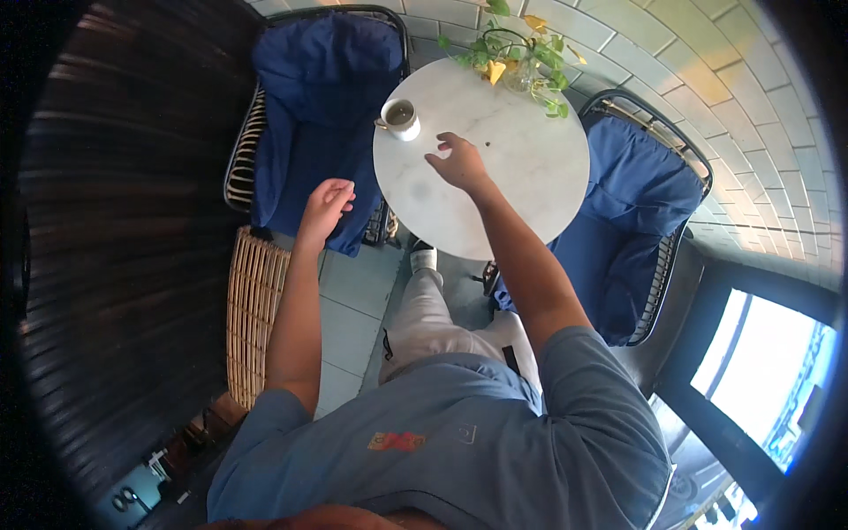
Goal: The person picks up several cups from different tables, places them onto a tray, carries the tray to a kitchen area, and then unloads the cups onto a counter.
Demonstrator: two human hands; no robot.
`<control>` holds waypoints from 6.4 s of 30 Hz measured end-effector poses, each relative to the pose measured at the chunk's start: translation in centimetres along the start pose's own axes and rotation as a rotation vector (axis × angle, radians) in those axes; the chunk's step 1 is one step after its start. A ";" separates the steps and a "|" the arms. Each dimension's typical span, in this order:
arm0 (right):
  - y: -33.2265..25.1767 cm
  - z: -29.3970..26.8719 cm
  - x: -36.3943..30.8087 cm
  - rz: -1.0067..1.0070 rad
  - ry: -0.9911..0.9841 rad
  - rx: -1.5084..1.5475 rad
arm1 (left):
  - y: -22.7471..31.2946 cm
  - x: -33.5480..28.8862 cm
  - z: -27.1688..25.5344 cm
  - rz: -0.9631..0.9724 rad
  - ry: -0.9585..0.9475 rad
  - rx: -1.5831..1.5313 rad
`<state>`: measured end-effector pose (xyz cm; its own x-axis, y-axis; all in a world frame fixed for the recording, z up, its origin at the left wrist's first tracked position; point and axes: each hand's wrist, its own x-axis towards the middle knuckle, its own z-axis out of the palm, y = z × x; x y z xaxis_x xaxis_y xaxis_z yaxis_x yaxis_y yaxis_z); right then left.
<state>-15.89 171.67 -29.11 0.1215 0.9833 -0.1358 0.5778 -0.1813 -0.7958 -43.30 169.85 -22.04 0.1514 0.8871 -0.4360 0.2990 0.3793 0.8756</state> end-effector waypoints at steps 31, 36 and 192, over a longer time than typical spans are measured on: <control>2.4 3.2 -10.2 0.254 0.428 0.154 | -2.4 8.5 10.4 0.386 -0.650 0.498; 3.6 3.0 -12.1 0.256 0.482 0.163 | -3.5 8.3 12.0 0.430 -0.707 0.588; 18.5 -37.5 -154.5 0.787 2.563 0.316 | -10.8 -115.1 102.3 1.016 -1.637 0.423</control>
<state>6.30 15.71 -0.74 0.3630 -0.9303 0.0526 0.0138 -0.0511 -0.9986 32.47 36.77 -2.57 0.8827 -0.4452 0.1504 -0.3140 -0.3206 0.8937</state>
